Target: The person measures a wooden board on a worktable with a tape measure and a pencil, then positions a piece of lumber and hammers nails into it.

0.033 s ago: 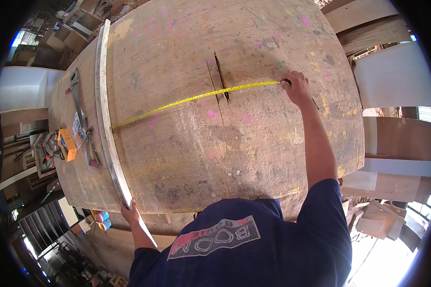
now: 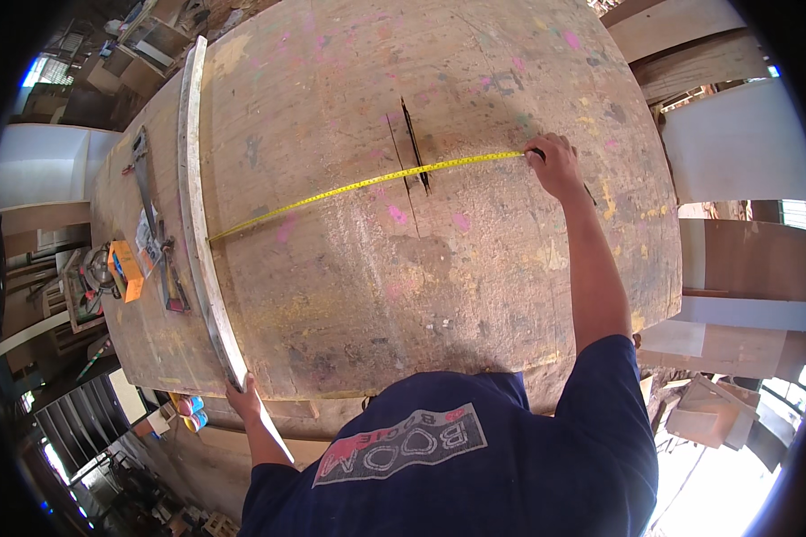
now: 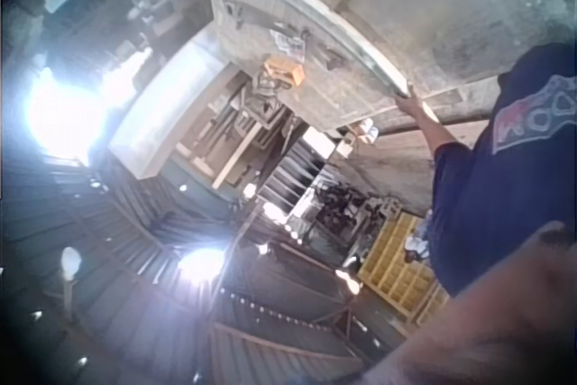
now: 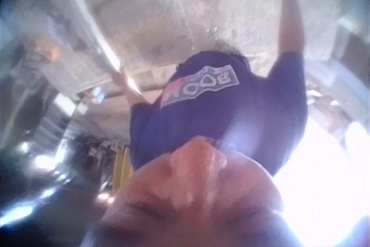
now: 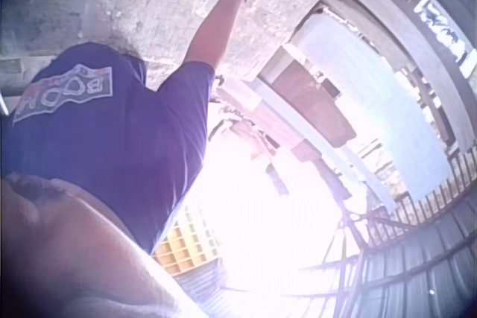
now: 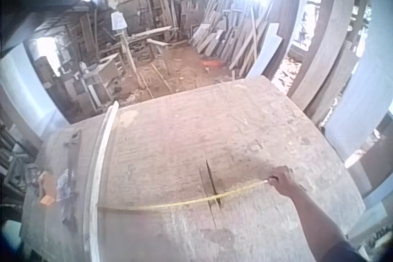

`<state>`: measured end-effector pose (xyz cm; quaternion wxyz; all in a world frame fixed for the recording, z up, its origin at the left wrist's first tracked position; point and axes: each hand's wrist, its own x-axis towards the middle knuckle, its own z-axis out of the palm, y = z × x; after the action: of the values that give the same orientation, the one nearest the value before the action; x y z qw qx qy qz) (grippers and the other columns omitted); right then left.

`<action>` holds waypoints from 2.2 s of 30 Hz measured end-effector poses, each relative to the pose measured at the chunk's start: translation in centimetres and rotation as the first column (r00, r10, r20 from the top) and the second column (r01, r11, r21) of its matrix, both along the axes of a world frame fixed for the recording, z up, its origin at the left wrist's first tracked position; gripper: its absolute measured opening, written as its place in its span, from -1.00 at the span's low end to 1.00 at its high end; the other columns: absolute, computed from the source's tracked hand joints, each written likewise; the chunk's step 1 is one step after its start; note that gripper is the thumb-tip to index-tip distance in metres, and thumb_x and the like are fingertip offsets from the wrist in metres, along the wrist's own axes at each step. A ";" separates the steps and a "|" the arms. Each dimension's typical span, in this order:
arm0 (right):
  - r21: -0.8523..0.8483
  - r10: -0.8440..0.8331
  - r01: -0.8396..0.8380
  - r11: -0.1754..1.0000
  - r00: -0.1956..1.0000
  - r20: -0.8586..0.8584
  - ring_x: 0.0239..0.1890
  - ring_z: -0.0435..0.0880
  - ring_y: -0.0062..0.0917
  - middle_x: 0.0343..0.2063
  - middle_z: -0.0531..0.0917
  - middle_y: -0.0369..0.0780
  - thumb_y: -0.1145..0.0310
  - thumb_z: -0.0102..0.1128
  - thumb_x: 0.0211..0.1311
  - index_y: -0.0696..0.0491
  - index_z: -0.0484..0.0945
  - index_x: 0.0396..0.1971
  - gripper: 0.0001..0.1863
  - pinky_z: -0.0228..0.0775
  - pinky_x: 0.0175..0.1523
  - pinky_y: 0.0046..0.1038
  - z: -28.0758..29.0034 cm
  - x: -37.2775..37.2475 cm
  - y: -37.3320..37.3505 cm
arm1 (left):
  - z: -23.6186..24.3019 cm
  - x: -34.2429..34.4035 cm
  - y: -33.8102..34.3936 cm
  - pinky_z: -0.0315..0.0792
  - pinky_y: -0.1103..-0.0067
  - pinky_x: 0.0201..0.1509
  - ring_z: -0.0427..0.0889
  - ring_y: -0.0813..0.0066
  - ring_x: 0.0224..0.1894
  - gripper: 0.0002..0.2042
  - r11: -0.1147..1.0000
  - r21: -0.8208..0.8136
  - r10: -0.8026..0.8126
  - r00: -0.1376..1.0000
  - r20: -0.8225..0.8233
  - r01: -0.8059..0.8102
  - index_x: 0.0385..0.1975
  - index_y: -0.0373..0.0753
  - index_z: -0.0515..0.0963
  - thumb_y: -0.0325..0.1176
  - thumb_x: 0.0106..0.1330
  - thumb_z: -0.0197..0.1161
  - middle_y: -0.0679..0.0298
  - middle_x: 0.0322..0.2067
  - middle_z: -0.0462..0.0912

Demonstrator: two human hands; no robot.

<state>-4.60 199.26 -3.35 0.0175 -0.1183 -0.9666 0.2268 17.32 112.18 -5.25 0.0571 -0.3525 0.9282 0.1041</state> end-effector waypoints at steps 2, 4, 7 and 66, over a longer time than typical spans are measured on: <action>0.007 -0.001 0.001 1.000 1.000 -0.009 0.12 0.56 -0.22 -0.12 0.67 -0.23 0.31 0.28 0.30 -0.07 0.72 -0.16 -0.83 0.26 0.35 -0.12 0.0 0.0 -0.1 | 0.1 0.0 0.0 0.24 0.14 0.54 0.29 -0.18 0.46 -0.04 1.000 -0.002 -0.001 1.000 0.003 0.001 0.50 -0.36 0.20 0.04 0.22 0.54 -0.20 0.41 0.29; 0.012 -0.006 0.007 1.000 1.000 -0.024 0.13 0.56 -0.22 -0.11 0.68 -0.23 0.32 0.29 0.29 -0.08 0.72 -0.16 -0.83 0.26 0.35 -0.12 0.0 0.0 -0.3 | 0.1 0.1 -0.1 0.24 0.14 0.54 0.29 -0.18 0.46 -0.04 1.000 -0.005 -0.001 1.000 0.005 0.002 0.50 -0.36 0.21 0.04 0.23 0.54 -0.20 0.41 0.30; 0.006 0.001 0.000 1.000 0.999 -0.040 0.13 0.57 -0.22 -0.11 0.68 -0.23 0.33 0.29 0.28 -0.08 0.73 -0.16 -0.83 0.26 0.34 -0.13 0.0 0.0 -0.3 | -0.1 0.2 -0.3 0.24 0.13 0.54 0.31 -0.19 0.45 -0.05 1.000 -0.019 -0.021 1.000 -0.004 0.021 0.50 -0.35 0.21 0.03 0.23 0.54 -0.20 0.39 0.31; -0.833 0.722 -0.298 0.467 0.672 0.164 -0.37 0.66 -0.58 -0.37 0.66 -0.22 0.30 0.29 0.30 0.08 0.59 0.15 -0.56 0.52 -0.26 -0.47 3.4 3.1 -74.9 | 1.3 0.8 0.1 0.27 0.11 0.40 0.39 -0.01 0.27 -0.01 1.000 -0.001 -0.023 0.993 -0.116 0.023 0.45 -0.43 0.20 0.23 0.22 0.39 -0.04 0.22 0.41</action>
<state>-1.45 124.35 0.04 -0.3546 0.1397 -0.7376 0.5574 18.13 112.23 -3.93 0.0045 -0.3351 0.9340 0.1239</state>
